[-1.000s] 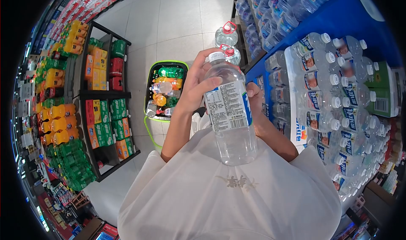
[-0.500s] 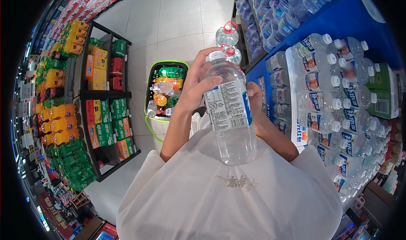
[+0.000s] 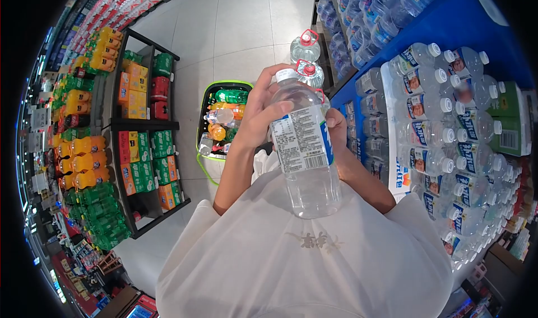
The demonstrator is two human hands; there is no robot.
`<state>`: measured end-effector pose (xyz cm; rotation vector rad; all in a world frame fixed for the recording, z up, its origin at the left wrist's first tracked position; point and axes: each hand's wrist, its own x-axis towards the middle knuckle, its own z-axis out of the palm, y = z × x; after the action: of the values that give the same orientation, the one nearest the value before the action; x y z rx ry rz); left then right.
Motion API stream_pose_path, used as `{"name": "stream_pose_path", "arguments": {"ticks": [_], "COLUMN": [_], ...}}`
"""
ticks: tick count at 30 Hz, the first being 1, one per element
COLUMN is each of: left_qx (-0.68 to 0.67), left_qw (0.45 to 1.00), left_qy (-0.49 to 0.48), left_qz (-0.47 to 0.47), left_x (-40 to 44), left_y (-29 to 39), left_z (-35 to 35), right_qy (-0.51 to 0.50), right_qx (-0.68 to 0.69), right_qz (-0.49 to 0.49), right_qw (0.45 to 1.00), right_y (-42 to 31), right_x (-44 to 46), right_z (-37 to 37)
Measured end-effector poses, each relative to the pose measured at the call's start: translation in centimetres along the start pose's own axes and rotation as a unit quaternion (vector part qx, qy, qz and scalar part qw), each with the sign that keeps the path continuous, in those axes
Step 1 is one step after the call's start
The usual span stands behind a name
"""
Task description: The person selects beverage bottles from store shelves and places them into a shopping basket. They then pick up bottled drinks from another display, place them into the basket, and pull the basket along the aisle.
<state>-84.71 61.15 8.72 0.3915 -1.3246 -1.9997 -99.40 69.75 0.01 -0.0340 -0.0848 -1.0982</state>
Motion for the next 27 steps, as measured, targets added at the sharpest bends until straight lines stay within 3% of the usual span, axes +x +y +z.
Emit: {"name": "stream_pose_path", "arguments": {"ticks": [6,27], "left_qx": [0.008,0.007], "left_qw": [1.000,1.000], "left_qy": [-0.003,-0.018], "left_qz": [-0.007,-0.023], "left_x": [-0.4,-0.7], "left_y": [0.4,-0.5], "left_z": [0.5,2.0], "right_qy": [0.052,0.099], "right_qx": [-0.054,-0.046], "right_qz": [-0.030,-0.057], "right_qw": [0.997,0.992], "right_y": [0.8,1.3], "right_x": [-0.1,-2.4], "right_z": [3.1,1.9]}}
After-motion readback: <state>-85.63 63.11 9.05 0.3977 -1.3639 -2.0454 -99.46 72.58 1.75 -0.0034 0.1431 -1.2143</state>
